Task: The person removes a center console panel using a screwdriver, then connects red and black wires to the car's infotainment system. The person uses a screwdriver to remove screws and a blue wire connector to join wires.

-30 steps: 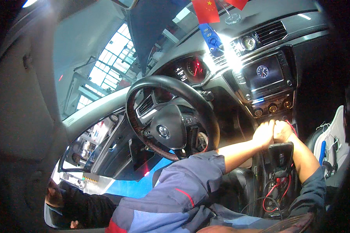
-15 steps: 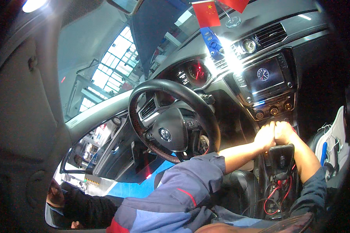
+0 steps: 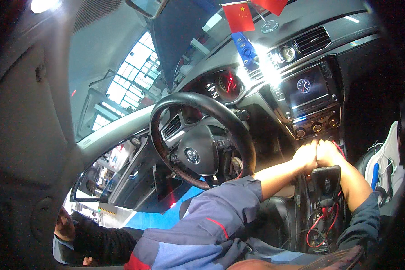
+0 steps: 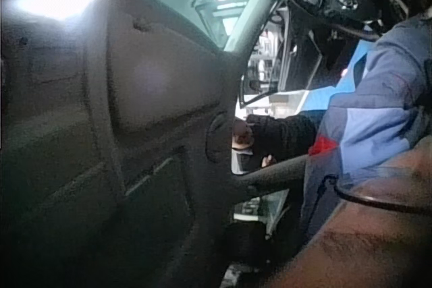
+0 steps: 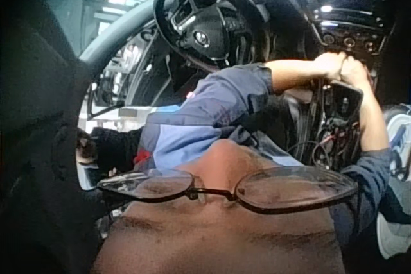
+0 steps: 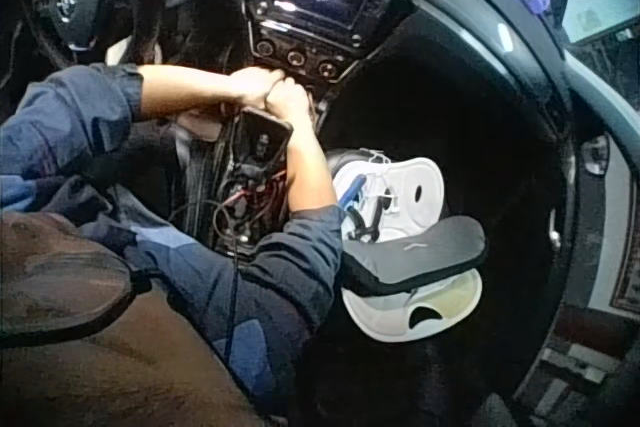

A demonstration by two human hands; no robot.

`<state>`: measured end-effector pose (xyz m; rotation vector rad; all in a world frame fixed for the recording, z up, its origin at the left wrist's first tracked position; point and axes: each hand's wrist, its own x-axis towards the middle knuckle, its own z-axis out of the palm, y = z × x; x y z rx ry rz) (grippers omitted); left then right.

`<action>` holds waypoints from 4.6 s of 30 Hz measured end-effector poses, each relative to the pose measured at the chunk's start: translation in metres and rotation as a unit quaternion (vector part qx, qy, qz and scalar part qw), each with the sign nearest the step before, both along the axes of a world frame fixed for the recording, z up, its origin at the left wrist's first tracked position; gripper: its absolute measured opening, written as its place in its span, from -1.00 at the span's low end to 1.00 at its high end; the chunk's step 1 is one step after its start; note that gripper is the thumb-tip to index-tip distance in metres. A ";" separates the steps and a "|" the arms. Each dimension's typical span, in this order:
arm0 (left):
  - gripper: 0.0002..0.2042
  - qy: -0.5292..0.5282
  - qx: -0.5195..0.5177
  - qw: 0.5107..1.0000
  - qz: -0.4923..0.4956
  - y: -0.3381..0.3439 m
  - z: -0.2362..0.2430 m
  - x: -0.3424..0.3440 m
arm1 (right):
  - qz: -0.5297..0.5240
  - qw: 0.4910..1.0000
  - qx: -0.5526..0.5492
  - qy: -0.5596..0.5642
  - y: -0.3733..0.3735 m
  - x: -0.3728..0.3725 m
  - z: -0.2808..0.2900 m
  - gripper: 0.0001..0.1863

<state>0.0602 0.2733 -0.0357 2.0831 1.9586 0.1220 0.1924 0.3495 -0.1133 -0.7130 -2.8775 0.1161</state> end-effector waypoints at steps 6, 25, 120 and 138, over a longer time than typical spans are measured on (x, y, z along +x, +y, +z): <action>-0.33 -0.012 -0.048 0.999 0.022 0.003 0.005 0.002 | -0.004 1.000 0.014 0.023 -0.003 0.000 0.002 -0.72; -0.59 -0.015 0.076 0.997 0.010 -0.010 -0.016 -0.007 | 0.032 0.997 0.041 0.050 -0.007 -0.002 0.003 -0.70; -0.77 -0.367 -0.107 0.910 0.163 -0.256 0.010 -0.015 | -0.050 0.889 -0.356 -0.283 -0.265 0.004 0.167 -0.59; -0.60 0.164 -0.297 0.843 -0.418 -0.288 0.040 0.037 | -0.224 0.841 -0.418 -0.259 -0.181 0.141 0.209 -0.71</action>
